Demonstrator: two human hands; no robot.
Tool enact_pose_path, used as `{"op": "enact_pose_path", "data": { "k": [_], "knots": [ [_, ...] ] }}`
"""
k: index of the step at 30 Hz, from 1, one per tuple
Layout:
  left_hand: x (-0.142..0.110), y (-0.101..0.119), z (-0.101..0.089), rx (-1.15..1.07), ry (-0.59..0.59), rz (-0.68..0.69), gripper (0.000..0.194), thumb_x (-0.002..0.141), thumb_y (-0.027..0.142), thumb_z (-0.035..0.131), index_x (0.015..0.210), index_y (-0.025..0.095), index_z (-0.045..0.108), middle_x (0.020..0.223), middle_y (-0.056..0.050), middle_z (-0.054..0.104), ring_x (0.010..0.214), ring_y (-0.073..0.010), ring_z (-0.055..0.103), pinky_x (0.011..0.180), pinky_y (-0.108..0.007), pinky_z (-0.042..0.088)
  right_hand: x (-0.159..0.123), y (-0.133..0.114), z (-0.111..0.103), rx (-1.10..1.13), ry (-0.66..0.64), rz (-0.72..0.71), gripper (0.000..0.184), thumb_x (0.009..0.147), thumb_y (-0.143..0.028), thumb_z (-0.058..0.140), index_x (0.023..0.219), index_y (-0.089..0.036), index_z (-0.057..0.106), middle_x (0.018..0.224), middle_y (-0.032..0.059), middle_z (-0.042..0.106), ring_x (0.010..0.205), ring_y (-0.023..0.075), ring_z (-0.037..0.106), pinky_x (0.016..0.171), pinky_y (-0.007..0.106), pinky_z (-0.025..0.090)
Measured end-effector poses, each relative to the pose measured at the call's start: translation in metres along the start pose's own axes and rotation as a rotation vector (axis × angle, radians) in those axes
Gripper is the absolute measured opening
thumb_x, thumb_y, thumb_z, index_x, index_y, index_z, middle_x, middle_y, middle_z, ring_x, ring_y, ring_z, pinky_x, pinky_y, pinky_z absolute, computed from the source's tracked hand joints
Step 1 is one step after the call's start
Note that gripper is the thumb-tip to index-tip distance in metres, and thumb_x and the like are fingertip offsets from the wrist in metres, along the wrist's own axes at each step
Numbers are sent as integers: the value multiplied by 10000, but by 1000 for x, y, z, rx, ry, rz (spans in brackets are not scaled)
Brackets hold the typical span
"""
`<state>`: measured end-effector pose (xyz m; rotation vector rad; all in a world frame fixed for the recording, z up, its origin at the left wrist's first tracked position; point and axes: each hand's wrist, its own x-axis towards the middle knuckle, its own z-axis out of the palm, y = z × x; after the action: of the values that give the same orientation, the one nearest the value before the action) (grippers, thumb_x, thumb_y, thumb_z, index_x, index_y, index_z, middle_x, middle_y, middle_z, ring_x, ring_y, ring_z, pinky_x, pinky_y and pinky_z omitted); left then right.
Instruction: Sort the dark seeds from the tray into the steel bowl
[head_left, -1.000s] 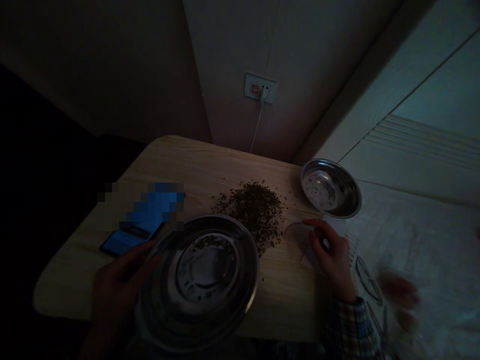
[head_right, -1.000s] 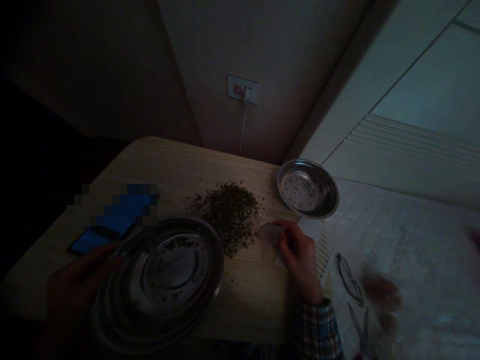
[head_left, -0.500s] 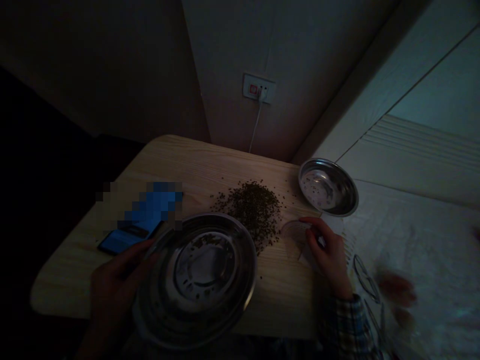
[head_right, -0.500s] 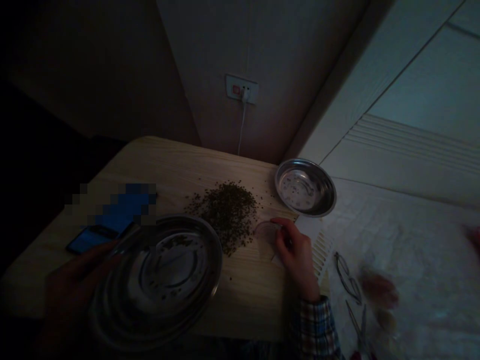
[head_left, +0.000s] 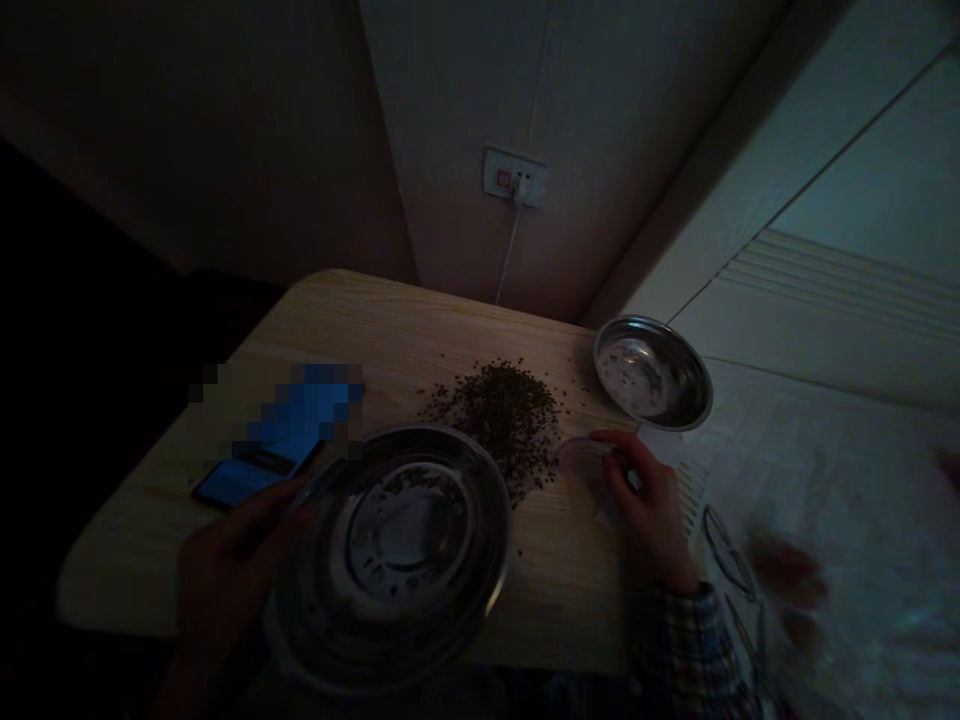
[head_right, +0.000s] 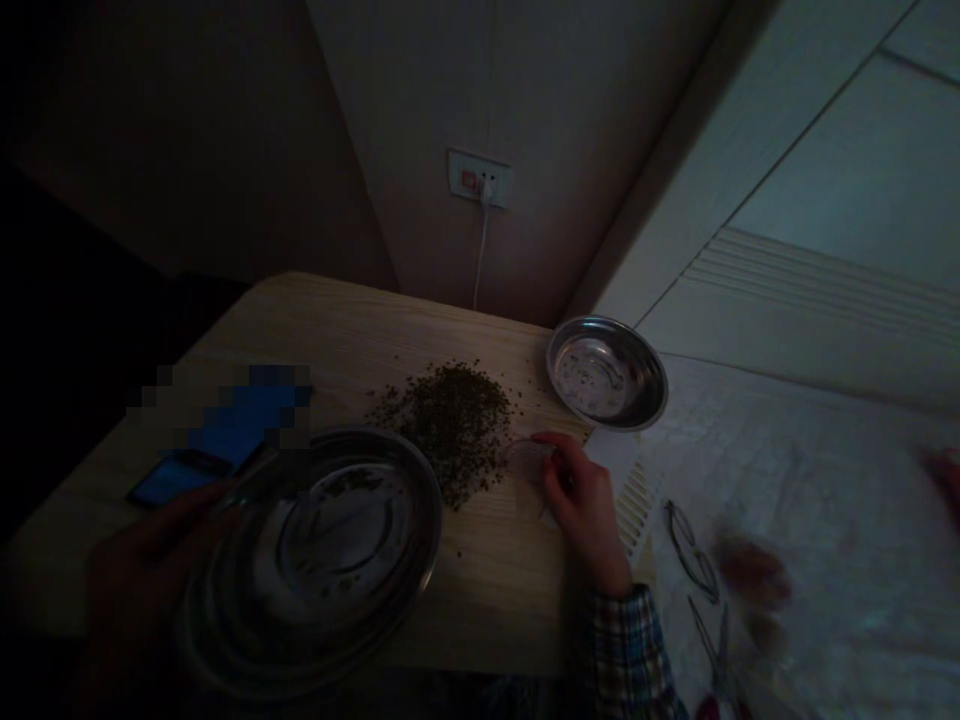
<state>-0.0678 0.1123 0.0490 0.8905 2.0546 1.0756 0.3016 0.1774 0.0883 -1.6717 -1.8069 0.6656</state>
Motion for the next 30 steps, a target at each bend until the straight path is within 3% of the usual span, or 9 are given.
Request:
{"op": "enact_pose_path", "data": {
  "k": [12,22,30],
  "knots": [
    [-1,0,1,-29,-5,14,429,579,402,714,961,213,661,749,18,682,647,-135,591,550,-189,480,0,3,-5,-17,146,8,252,839,-238,456,1054,-208,584,668,-20,564,605,128,516,559,229,384],
    [1,-3,-2,35,7,29,427,582,417,712,960,226,663,740,19,677,644,-134,591,538,-183,473,4,10,1,19,183,-38,207,864,-252,469,1039,-216,574,918,29,626,788,163,585,685,278,459],
    [-1,0,-1,5,8,-4,452,571,427,714,965,211,663,726,5,683,626,-149,599,516,-200,484,5,13,3,-3,179,-99,181,876,-228,449,1008,-221,573,919,25,635,854,177,589,763,312,454]
  ]
}}
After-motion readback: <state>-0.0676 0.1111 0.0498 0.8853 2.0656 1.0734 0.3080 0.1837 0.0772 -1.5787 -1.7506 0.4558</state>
